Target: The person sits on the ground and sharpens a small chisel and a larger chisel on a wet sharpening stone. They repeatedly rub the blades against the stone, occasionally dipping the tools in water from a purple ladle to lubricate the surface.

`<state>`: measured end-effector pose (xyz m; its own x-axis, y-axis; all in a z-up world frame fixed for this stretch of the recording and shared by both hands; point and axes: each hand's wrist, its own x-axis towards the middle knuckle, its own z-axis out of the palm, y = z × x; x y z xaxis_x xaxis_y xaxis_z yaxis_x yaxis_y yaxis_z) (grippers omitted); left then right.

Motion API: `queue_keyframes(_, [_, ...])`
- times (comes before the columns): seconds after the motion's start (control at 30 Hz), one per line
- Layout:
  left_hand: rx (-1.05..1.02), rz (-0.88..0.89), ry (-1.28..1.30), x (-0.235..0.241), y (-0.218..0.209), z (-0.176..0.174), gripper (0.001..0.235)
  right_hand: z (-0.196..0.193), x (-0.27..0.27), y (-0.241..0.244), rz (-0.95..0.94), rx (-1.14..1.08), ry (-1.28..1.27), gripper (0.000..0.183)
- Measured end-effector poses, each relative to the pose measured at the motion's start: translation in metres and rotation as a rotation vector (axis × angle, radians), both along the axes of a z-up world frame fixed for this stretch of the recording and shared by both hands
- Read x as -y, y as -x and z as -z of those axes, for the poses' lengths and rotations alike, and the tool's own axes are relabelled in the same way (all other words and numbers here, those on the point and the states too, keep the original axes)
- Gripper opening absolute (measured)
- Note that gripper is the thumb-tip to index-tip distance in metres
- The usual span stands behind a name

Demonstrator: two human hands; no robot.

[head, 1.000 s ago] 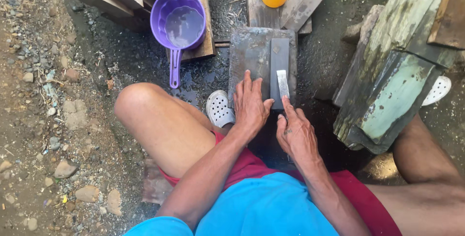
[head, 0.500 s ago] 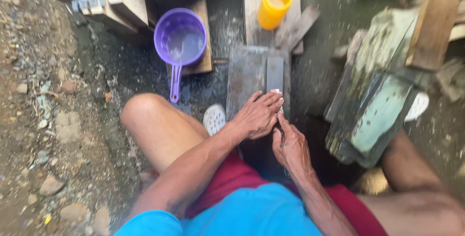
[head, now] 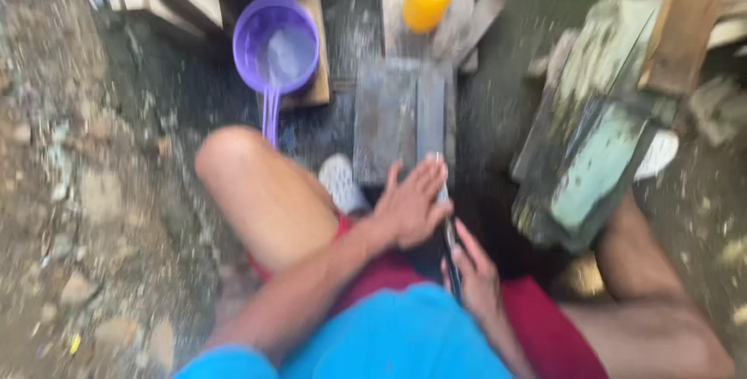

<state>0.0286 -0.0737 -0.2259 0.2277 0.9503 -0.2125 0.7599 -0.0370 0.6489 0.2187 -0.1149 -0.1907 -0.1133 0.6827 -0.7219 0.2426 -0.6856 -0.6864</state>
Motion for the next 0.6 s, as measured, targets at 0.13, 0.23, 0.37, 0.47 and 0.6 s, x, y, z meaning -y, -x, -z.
queue_keyframes(0.13, [0.039, -0.106, 0.044, -0.067, 0.023, 0.006, 0.068, 0.003, -0.056, 0.051, 0.019, 0.032, -0.105, 0.055])
queue_keyframes(0.23, [0.009, -0.209, -0.021, -0.097, 0.026, 0.020, 0.069, 0.007, -0.082, 0.059, -0.018, -0.017, -0.180, 0.048])
queue_keyframes(0.37, [-0.012, -0.057, -0.130, -0.027, 0.004, 0.010, 0.074, -0.007, -0.019, 0.025, -0.060, -0.014, -0.271, 0.054])
queue_keyframes(0.47, [0.047, -0.008, -0.046, 0.011, -0.004, 0.001, 0.079, -0.006, -0.011, 0.014, -0.029, 0.021, -0.096, 0.055])
queue_keyframes(0.6, [0.049, -0.200, -0.032, -0.099, 0.040, 0.010, 0.068, 0.011, -0.098, 0.065, -0.033, 0.034, -0.136, 0.053])
